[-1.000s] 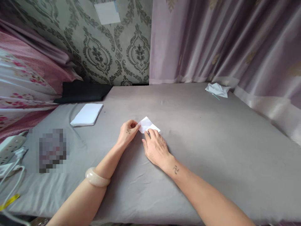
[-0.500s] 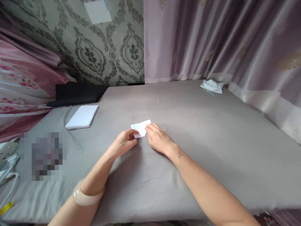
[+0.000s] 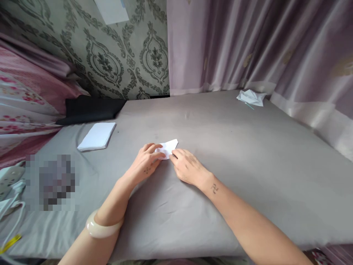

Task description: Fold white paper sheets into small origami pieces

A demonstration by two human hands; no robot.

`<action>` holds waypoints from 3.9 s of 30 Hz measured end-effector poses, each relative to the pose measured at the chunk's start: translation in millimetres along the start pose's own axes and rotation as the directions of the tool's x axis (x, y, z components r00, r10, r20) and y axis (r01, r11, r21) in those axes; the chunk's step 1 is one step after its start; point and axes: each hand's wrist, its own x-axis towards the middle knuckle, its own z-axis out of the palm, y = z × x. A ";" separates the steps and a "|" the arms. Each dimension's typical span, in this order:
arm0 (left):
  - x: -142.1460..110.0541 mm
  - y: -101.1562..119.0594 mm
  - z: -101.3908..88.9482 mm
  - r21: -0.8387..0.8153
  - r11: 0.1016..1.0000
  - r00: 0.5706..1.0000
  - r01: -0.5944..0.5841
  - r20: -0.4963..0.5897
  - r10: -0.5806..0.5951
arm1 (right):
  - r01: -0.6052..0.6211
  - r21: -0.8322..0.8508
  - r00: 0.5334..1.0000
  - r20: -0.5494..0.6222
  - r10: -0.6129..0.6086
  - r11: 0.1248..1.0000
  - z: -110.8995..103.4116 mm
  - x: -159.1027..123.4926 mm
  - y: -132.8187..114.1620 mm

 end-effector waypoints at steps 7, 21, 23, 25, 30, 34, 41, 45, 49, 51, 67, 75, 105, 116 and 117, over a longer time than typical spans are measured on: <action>4.9 -13.4 2.0 -0.134 0.990 0.998 -0.035 0.056 0.043 | 0.009 0.069 1.000 -0.005 -0.008 0.998 -1.0 -5.6 6.2; 35.6 -20.3 -5.6 -0.245 0.963 0.984 0.115 0.163 -0.076 | -0.049 0.154 0.999 0.025 0.045 0.987 -4.7 -6.9 13.3; 40.3 -21.0 -6.6 -0.259 0.953 0.975 0.158 0.196 -0.108 | -0.061 0.176 0.998 0.029 0.057 0.983 -4.2 -7.0 14.3; 43.2 -21.7 -5.8 -0.270 0.945 0.968 0.187 0.213 -0.131 | -0.070 0.194 0.997 0.030 0.066 0.979 -3.2 -6.9 15.3; 43.2 -23.0 0.4 -0.302 0.927 0.966 0.222 0.195 -0.168 | -0.063 0.220 0.998 0.024 0.059 0.974 -5.6 -6.4 15.6; 41.6 -23.7 2.5 -0.317 0.923 0.969 0.221 0.179 -0.170 | -0.090 0.237 0.995 0.057 0.079 0.967 -13.3 -6.0 14.1; 42.2 -24.0 1.7 -0.349 0.910 0.968 0.226 0.182 -0.171 | -0.014 0.140 0.998 0.056 0.006 0.990 -12.3 -6.5 14.2; 42.0 -24.8 3.4 -0.355 0.907 0.969 0.229 0.175 -0.176 | 0.002 0.125 0.999 0.047 -0.008 0.992 -8.3 -7.4 14.9; 42.1 -25.3 4.1 -0.364 0.901 0.966 0.237 0.183 -0.181 | 0.003 0.108 0.998 0.059 -0.010 0.994 -8.2 -8.1 14.3; 42.5 -25.4 4.1 -0.362 0.901 0.965 0.241 0.187 -0.184 | 0.006 0.095 0.998 0.063 -0.012 0.996 -8.2 -8.7 13.7; 41.8 -20.3 4.7 -0.171 0.940 0.953 0.296 0.121 -0.278 | -0.023 0.052 0.999 0.048 0.020 0.998 -4.6 -1.4 7.5; 42.8 -22.6 10.2 -0.167 0.937 0.947 0.308 0.146 -0.285 | -0.013 0.083 1.000 0.011 0.013 0.996 -3.0 2.2 10.4; 37.6 -22.2 18.0 -0.054 0.962 0.962 0.269 0.055 -0.266 | 0.187 0.113 0.981 0.036 -0.192 0.976 -1.9 10.2 30.6; -20.0 47.7 19.4 0.197 0.979 0.998 0.049 0.039 -0.058 | 0.172 0.161 0.981 0.059 -0.184 0.972 5.7 10.3 34.8; -22.5 48.1 23.4 0.195 0.979 0.997 0.059 0.040 -0.068 | 0.175 0.158 0.981 0.054 -0.186 0.972 6.3 10.2 34.8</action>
